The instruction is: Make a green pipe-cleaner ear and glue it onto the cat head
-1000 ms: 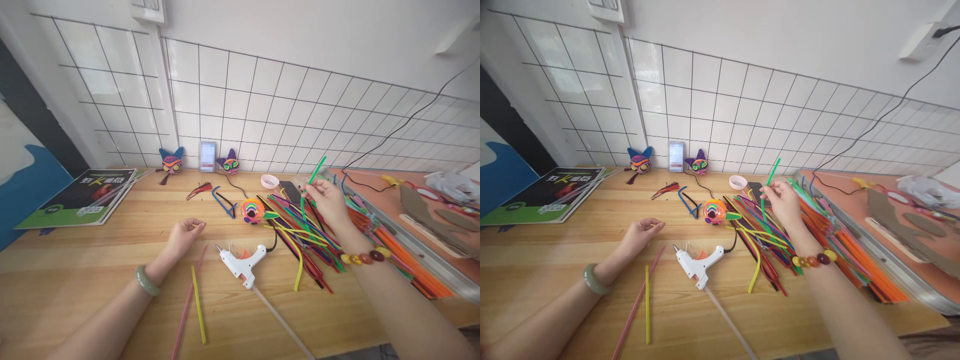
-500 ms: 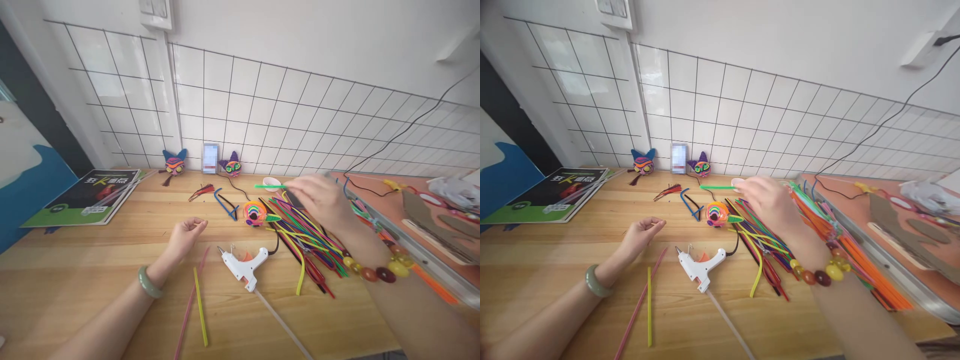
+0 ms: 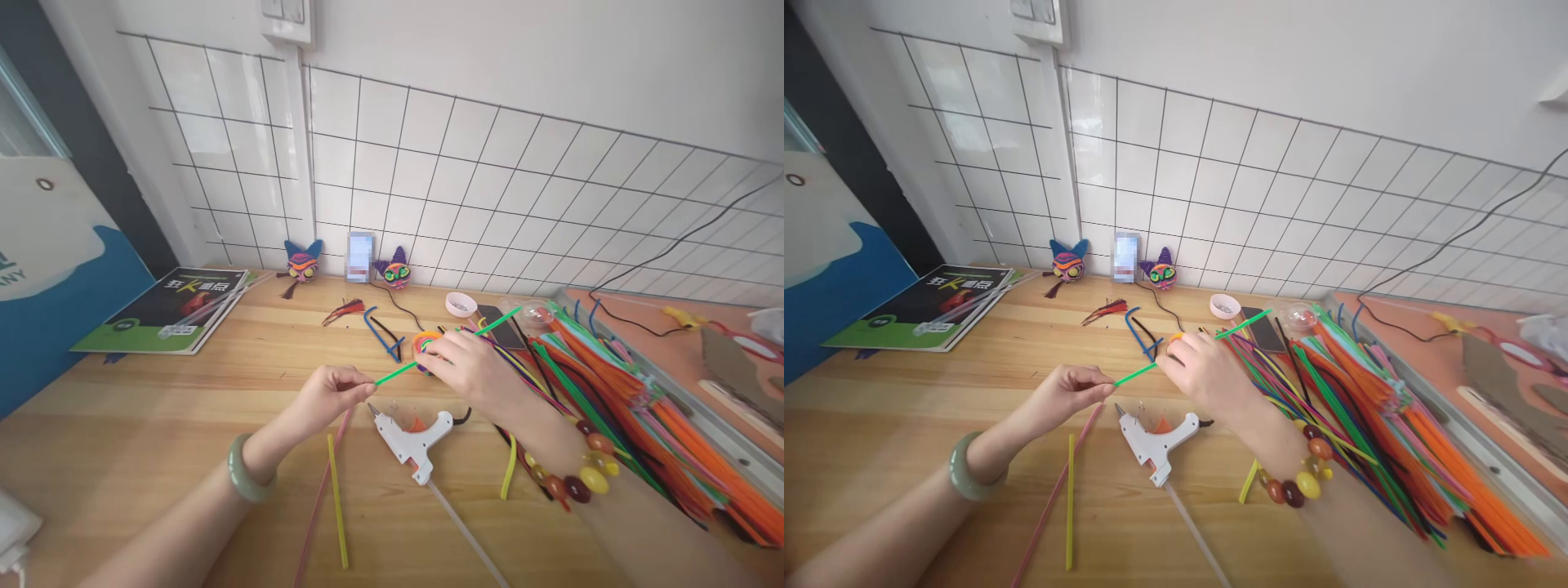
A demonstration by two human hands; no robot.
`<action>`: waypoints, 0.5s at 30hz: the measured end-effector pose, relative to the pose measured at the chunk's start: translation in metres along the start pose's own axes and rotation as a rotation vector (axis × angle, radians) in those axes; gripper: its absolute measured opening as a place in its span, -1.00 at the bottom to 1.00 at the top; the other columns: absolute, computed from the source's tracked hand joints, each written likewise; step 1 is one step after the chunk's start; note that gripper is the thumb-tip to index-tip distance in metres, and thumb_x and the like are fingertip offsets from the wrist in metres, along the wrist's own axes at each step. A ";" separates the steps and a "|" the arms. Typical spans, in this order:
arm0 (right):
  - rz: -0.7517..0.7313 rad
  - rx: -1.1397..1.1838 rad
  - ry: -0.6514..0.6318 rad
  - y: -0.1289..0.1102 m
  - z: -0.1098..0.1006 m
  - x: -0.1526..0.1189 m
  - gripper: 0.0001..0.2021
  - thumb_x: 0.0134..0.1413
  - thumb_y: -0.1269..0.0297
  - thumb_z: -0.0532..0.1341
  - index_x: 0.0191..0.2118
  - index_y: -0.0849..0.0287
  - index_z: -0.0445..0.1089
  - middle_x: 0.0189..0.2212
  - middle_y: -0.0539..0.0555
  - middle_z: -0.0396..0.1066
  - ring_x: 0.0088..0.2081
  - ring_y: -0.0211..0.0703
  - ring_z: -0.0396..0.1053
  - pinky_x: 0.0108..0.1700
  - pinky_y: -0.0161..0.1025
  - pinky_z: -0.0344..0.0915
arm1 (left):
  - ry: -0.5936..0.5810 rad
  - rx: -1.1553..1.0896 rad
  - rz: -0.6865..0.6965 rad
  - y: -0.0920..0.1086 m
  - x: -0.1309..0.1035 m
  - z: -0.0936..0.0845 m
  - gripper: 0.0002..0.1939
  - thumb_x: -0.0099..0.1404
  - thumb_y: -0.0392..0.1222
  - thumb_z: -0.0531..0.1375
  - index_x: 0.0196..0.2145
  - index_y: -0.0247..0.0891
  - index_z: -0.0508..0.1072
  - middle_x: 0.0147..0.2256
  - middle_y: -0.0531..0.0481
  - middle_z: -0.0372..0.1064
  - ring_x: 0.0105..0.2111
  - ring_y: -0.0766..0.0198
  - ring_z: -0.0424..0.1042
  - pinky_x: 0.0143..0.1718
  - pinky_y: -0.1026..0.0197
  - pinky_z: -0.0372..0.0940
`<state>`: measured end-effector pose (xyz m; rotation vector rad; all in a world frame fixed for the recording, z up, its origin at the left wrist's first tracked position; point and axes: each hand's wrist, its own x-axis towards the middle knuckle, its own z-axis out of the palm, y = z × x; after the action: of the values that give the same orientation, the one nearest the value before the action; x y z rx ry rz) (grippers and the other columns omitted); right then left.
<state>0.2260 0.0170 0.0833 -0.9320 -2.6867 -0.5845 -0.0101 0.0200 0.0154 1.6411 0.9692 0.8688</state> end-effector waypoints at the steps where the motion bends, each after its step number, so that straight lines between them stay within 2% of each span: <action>1: 0.008 0.013 -0.004 -0.001 0.002 0.001 -0.79 0.14 0.46 0.02 -0.21 0.21 0.38 -0.39 0.14 0.37 -0.29 -0.11 0.23 -0.27 -0.19 0.16 | -0.001 0.006 -0.008 -0.002 0.001 0.001 -0.74 0.07 -0.04 0.16 -0.47 -0.30 0.51 -0.50 -0.02 0.37 -0.47 0.27 0.29 -0.44 0.29 0.17; 8: 0.029 0.089 0.009 -0.016 0.017 0.010 -0.80 0.16 0.42 0.01 -0.23 0.22 0.37 -0.44 0.10 0.34 -0.34 -0.14 0.24 -0.32 -0.23 0.14 | 0.099 -0.020 -0.044 -0.010 0.003 0.003 -0.77 0.07 -0.07 0.16 -0.52 -0.31 0.46 -0.57 0.04 0.33 -0.54 0.33 0.23 -0.50 0.31 0.13; 15: 0.080 0.104 0.039 -0.025 0.020 0.015 -0.81 0.14 0.45 0.02 -0.29 0.19 0.38 -0.46 0.09 0.34 -0.38 -0.16 0.22 -0.35 -0.24 0.10 | 0.109 -0.072 -0.058 -0.003 0.001 0.005 -0.75 0.06 -0.04 0.17 -0.56 -0.30 0.44 -0.60 0.06 0.27 -0.55 0.34 0.19 -0.50 0.30 0.11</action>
<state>0.1969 0.0154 0.0633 -0.9844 -2.6042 -0.4379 -0.0059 0.0198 0.0112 1.5099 1.0435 0.9511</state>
